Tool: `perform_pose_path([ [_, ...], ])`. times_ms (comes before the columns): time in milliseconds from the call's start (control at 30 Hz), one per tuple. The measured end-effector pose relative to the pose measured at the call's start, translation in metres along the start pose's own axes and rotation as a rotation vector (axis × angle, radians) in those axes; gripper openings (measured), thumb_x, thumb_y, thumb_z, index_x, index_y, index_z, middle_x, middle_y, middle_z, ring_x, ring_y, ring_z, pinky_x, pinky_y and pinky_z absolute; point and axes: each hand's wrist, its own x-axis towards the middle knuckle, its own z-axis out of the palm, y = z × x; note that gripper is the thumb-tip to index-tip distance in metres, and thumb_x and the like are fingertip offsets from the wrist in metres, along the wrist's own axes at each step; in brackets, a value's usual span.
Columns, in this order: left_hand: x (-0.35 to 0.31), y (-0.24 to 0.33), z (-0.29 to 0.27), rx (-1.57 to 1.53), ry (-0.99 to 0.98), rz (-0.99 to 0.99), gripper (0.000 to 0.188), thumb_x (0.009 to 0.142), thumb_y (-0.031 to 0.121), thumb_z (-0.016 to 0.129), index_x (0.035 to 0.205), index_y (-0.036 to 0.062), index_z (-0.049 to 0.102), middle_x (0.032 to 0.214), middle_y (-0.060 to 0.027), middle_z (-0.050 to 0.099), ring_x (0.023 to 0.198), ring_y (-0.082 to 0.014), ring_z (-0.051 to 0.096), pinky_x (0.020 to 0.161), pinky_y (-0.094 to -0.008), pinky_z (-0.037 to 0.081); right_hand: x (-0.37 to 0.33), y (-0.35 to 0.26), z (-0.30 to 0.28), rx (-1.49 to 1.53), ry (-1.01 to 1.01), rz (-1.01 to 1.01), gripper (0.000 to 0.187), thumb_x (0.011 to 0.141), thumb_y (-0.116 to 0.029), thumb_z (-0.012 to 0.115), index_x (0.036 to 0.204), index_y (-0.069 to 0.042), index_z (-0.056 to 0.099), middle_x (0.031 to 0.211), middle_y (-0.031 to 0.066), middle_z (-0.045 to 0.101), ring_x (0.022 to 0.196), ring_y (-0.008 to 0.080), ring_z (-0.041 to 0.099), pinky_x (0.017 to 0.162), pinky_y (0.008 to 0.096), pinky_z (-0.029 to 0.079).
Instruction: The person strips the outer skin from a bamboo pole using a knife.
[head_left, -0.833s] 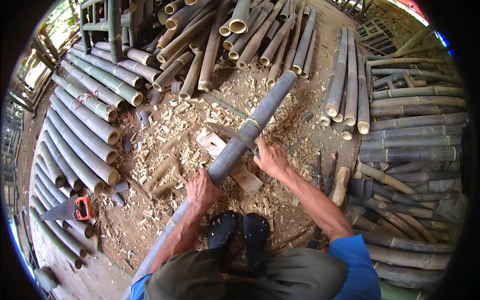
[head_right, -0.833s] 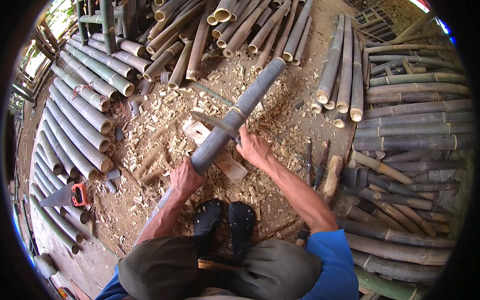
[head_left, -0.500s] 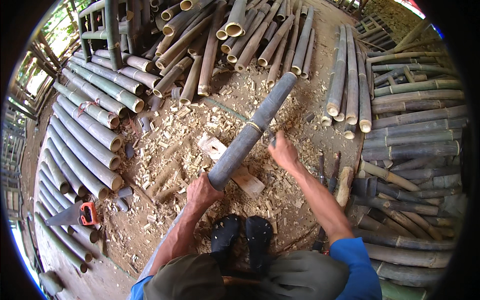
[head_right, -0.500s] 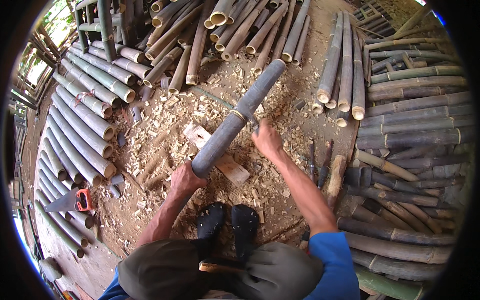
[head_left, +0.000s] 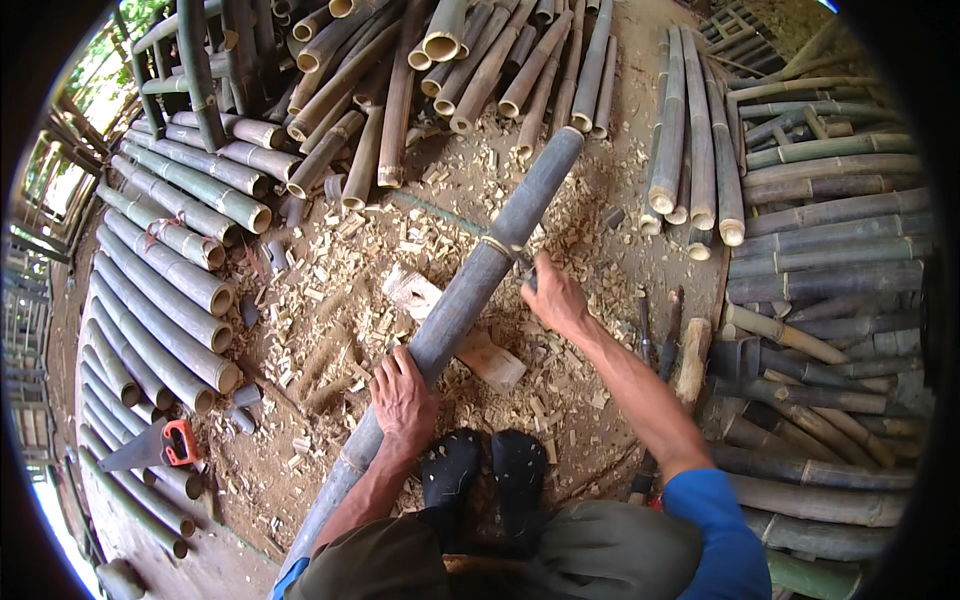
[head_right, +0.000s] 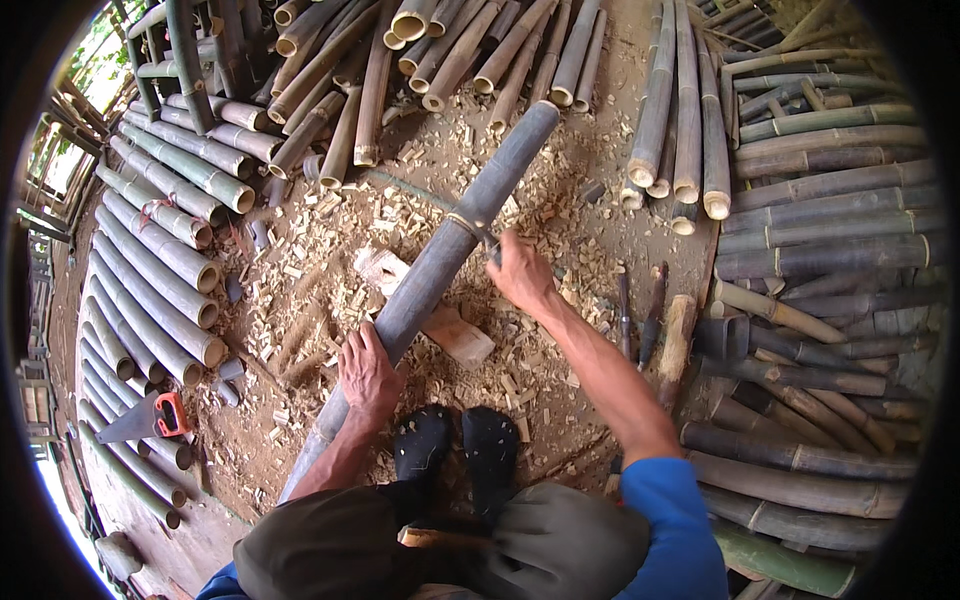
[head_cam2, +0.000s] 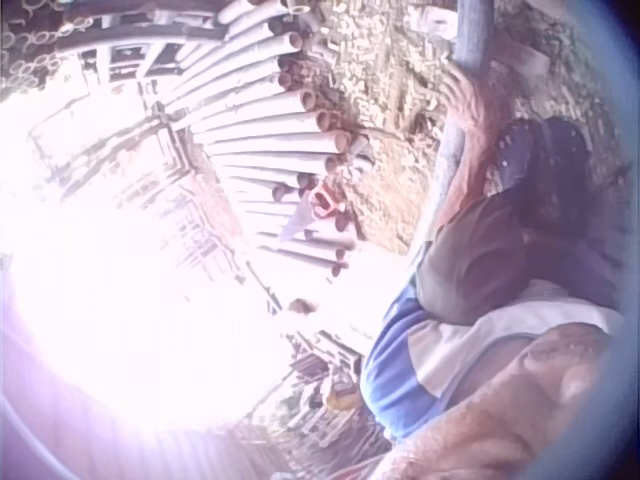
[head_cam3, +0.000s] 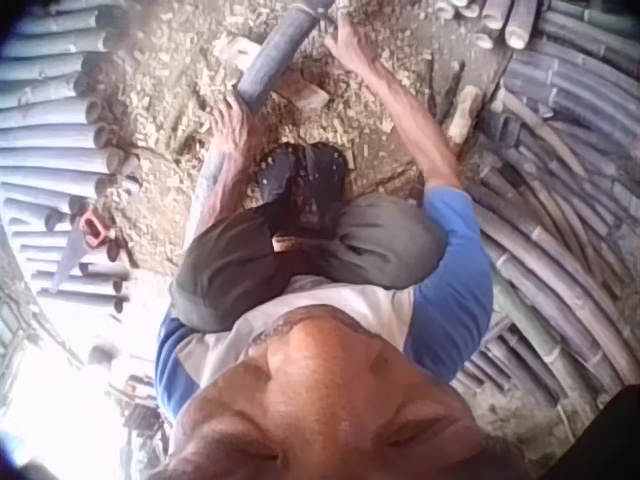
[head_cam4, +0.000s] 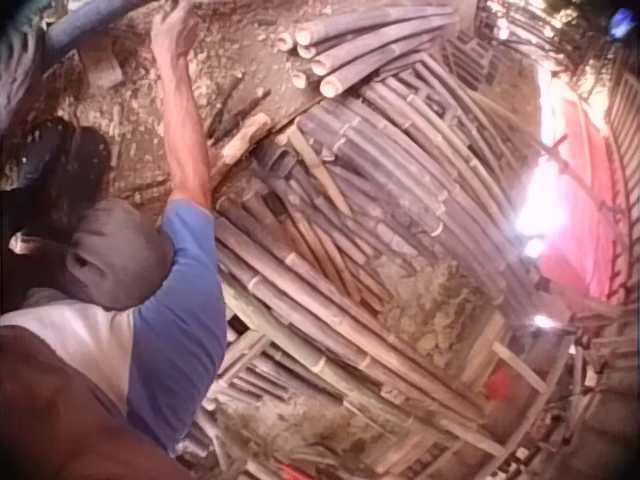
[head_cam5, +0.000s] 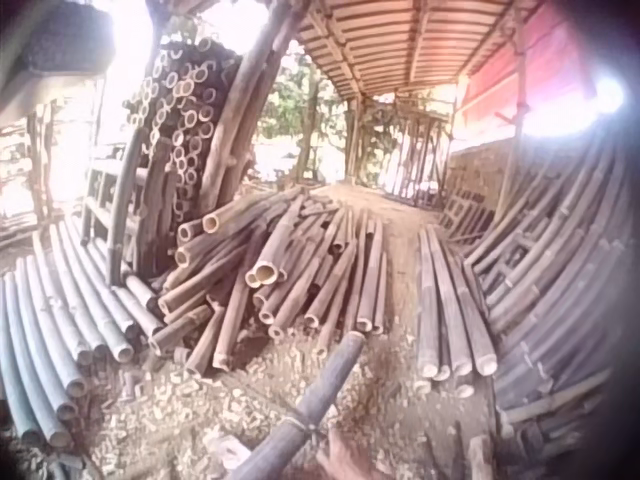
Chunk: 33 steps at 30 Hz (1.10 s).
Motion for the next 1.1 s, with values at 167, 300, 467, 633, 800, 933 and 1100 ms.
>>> perform_pose_path([
  [167, 0.005, -0.023, 0.009, -0.045, -0.032, 0.044, 0.07, 0.074, 0.017, 0.085, 0.131, 0.0005, 0.048, 0.119, -0.0199, 0.061, 0.116, -0.0386, 0.061, 0.102, -0.0502, 0.048, -0.004, -0.009, 0.009, -0.146, -0.041, -0.43, 0.027, 0.101, -0.017, 0.07, 0.113, 0.001, 0.053, 0.068, 0.0072, 0.058, 0.047, 0.0138, 0.051, 0.034, 0.029, 0.042],
  [300, 0.012, -0.018, 0.008, -0.075, -0.043, 0.082, 0.066, 0.073, 0.017, 0.085, 0.127, 0.0012, 0.05, 0.114, -0.0211, 0.063, 0.114, -0.0395, 0.062, 0.099, -0.0512, 0.05, 0.002, 0.0, 0.018, -0.129, 0.077, -0.134, 0.026, 0.101, -0.015, 0.069, 0.113, 0.002, 0.053, 0.067, 0.0072, 0.055, 0.05, 0.0126, 0.052, 0.035, 0.028, 0.043],
  [467, 0.015, -0.024, 0.005, -0.103, -0.097, 0.056, 0.064, 0.072, 0.02, 0.085, 0.123, 0.0015, 0.051, 0.113, -0.0218, 0.063, 0.112, -0.0402, 0.063, 0.096, -0.0513, 0.051, -0.008, -0.022, -0.005, 0.028, -0.11, -0.007, 0.026, 0.103, -0.016, 0.065, 0.113, 0.004, 0.052, 0.067, 0.0053, 0.056, 0.047, 0.0113, 0.05, 0.033, 0.0263, 0.039],
  [633, 0.021, -0.031, -0.004, -0.129, -0.16, 0.041, 0.061, 0.072, 0.025, 0.086, 0.118, 0.0005, 0.054, 0.109, -0.0229, 0.067, 0.106, -0.041, 0.068, 0.092, -0.0513, 0.054, -0.006, -0.025, -0.013, -0.119, -0.247, -0.258, 0.02, 0.105, -0.019, 0.06, 0.106, 0.0, 0.055, 0.064, 0.0028, 0.052, 0.046, 0.0093, 0.045, 0.034, 0.0276, 0.036],
  [800, 0.036, -0.014, -0.005, -0.23, -0.325, 0.098, 0.079, 0.065, 0.028, 0.091, 0.129, -0.0003, 0.053, 0.108, -0.0257, 0.072, 0.099, -0.0427, 0.072, 0.09, -0.0516, 0.057, 0.004, 0.056, 0.0, 0.132, 0.167, 0.225, 0.018, 0.107, -0.017, 0.057, 0.108, 0.0, 0.053, 0.065, -0.0004, 0.052, 0.048, 0.0072, 0.047, 0.034, 0.0265, 0.035],
  [933, 0.035, -0.037, -0.017, -0.296, -0.333, 0.023, 0.085, 0.064, 0.029, 0.091, 0.134, -0.0002, 0.052, 0.111, -0.0261, 0.073, 0.101, -0.0407, 0.073, 0.092, -0.0497, 0.057, -0.002, -0.009, -0.007, -0.052, -0.189, -0.154, 0.018, 0.107, -0.018, 0.058, 0.108, -0.001, 0.053, 0.064, -0.0004, 0.05, 0.046, 0.0074, 0.044, 0.033, 0.0249, 0.032],
  [1100, 0.04, -0.05, -0.013, -0.381, -0.33, 0.064, 0.084, 0.061, 0.029, 0.091, 0.131, -0.0008, 0.055, 0.107, -0.0252, 0.073, 0.094, -0.041, 0.072, 0.088, -0.0493, 0.058, 0.006, -0.015, -0.006, 0.034, -0.138, -0.009, 0.025, 0.106, -0.024, 0.064, 0.112, -0.002, 0.053, 0.063, 0.0001, 0.049, 0.045, 0.0084, 0.044, 0.032, 0.0239, 0.034],
])
